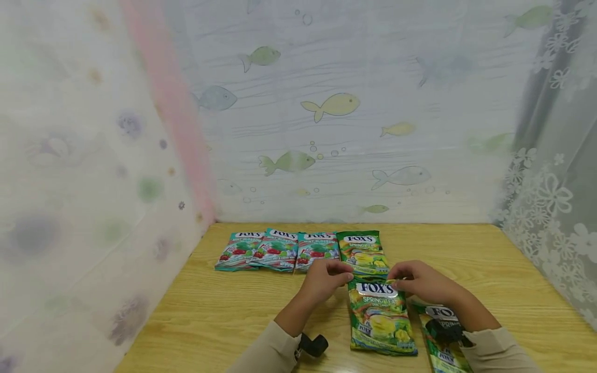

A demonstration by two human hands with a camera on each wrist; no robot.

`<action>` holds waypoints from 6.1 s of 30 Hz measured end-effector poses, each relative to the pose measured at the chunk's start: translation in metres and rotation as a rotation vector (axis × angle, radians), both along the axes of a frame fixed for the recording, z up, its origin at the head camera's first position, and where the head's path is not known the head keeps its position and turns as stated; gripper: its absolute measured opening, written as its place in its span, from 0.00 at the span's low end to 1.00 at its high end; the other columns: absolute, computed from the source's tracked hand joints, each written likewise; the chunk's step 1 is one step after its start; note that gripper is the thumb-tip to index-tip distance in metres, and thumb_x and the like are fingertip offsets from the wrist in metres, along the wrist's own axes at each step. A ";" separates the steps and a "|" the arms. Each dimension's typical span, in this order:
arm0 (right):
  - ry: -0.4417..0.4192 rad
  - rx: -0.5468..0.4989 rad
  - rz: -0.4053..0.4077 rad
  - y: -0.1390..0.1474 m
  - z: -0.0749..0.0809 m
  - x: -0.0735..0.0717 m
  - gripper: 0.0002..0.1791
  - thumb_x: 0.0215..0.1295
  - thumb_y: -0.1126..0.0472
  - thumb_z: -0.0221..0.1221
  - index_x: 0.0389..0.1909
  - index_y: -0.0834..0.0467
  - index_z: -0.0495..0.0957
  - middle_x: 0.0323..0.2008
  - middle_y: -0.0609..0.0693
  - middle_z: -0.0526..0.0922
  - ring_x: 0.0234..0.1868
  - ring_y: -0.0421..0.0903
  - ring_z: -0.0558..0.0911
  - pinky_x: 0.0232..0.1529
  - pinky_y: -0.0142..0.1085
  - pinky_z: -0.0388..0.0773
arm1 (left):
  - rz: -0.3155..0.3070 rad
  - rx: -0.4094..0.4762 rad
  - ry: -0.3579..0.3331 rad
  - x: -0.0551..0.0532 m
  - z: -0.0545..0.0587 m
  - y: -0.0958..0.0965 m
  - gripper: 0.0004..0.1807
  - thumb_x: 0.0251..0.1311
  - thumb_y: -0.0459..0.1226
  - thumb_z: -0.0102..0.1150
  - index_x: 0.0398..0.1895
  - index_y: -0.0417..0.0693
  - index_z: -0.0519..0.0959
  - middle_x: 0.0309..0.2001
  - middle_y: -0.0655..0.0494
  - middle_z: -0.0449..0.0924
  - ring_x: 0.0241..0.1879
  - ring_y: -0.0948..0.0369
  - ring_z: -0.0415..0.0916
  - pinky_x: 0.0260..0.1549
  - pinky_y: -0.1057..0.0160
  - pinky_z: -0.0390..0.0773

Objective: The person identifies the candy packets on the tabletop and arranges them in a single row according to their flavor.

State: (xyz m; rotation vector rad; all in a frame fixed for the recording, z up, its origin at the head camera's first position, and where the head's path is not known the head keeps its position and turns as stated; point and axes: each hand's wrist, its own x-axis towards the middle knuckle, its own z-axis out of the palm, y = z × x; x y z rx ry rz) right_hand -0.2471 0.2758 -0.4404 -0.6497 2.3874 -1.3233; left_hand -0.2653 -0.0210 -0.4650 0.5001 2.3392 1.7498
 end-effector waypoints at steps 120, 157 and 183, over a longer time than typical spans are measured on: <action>0.148 -0.241 -0.455 0.032 0.039 0.008 0.41 0.78 0.49 0.57 0.80 0.68 0.54 0.69 0.72 0.68 0.48 0.26 0.84 0.51 0.36 0.87 | 0.181 0.461 0.065 -0.013 0.039 0.084 0.13 0.60 0.39 0.75 0.48 0.60 0.88 0.46 0.61 0.86 0.48 0.60 0.86 0.45 0.59 0.88; -0.065 -0.104 -0.517 0.070 -0.007 -0.011 0.35 0.78 0.56 0.59 0.73 0.76 0.62 0.58 0.64 0.82 0.44 0.34 0.86 0.50 0.42 0.87 | 0.022 0.423 -0.186 -0.018 -0.010 0.108 0.28 0.63 0.22 0.60 0.68 0.41 0.77 0.67 0.48 0.78 0.70 0.51 0.74 0.61 0.57 0.81; -0.072 0.011 -0.572 0.077 -0.031 -0.021 0.32 0.78 0.64 0.56 0.75 0.76 0.58 0.68 0.78 0.66 0.55 0.56 0.83 0.47 0.41 0.88 | -0.012 0.464 -0.341 -0.008 -0.018 0.113 0.35 0.60 0.25 0.57 0.74 0.40 0.69 0.74 0.46 0.69 0.77 0.47 0.63 0.72 0.46 0.69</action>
